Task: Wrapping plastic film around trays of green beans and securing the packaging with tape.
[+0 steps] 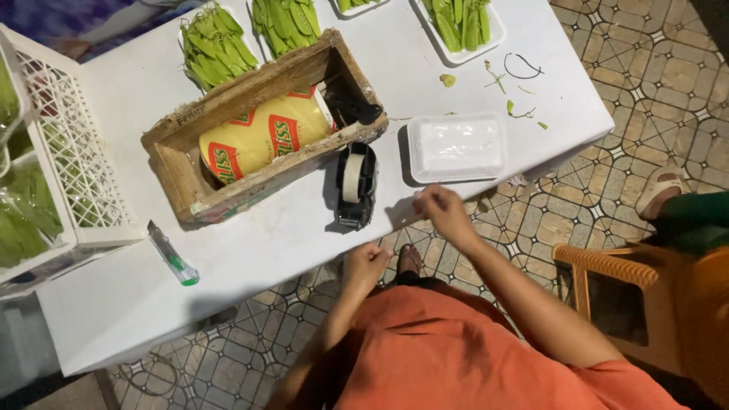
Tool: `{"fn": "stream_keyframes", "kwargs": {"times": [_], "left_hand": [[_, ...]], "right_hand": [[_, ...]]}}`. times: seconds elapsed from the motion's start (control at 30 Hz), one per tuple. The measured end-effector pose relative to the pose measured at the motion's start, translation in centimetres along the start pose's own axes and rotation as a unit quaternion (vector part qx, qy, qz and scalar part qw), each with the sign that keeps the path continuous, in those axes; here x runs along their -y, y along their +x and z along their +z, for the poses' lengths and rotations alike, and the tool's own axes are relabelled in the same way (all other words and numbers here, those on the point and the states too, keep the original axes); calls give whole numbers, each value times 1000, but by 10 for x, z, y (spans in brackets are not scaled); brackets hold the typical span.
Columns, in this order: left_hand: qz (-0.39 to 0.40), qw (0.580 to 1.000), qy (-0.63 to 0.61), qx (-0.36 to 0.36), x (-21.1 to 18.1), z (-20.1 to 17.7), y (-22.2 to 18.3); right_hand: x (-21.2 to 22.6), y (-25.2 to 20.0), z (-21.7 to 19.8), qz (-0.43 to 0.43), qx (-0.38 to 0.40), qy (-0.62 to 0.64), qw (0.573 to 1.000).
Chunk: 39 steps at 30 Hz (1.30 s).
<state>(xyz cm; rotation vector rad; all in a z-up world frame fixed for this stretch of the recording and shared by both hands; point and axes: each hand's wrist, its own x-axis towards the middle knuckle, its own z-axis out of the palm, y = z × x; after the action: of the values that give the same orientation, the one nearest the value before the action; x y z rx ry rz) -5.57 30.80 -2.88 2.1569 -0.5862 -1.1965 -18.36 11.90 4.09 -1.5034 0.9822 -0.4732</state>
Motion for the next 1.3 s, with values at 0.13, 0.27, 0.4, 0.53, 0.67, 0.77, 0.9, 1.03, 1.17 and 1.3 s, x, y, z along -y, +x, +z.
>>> {"fn": "stream_keyframes", "kwargs": {"times": [0.13, 0.27, 0.4, 0.53, 0.67, 0.77, 0.9, 1.03, 1.17, 1.3], "left_hand": [[35, 990, 12, -135, -8, -36, -12], [111, 977, -51, -173, -29, -62, -6], [235, 957, -18, -168, -4, -60, 29], [257, 955, -26, -145, 5, -61, 39], [264, 956, -36, -121, -5, -71, 37], [269, 955, -83, -91, 1, -66, 43], [254, 951, -167, -46, 18, -48, 61], [266, 953, -136, -47, 2, -74, 47], [255, 960, -102, -62, -6, -77, 40], [246, 964, -77, -67, -2, -75, 44]], "right_hand": [[-21, -6, 66, 63, 57, 56, 995], [-22, -1, 110, 111, 27, 33, 993], [36, -15, 133, 145, -17, 29, 989], [8, -3, 146, 146, -57, 34, 987], [30, -16, 153, 86, -122, 71, 986], [41, -36, 151, 20, -130, 7, 991], [57, -65, 148, 50, -107, -38, 992], [48, -102, 159, 64, -113, 83, 988], [43, -133, 169, 85, -116, 113, 983], [17, -154, 174, 126, -107, 114, 980]]}}
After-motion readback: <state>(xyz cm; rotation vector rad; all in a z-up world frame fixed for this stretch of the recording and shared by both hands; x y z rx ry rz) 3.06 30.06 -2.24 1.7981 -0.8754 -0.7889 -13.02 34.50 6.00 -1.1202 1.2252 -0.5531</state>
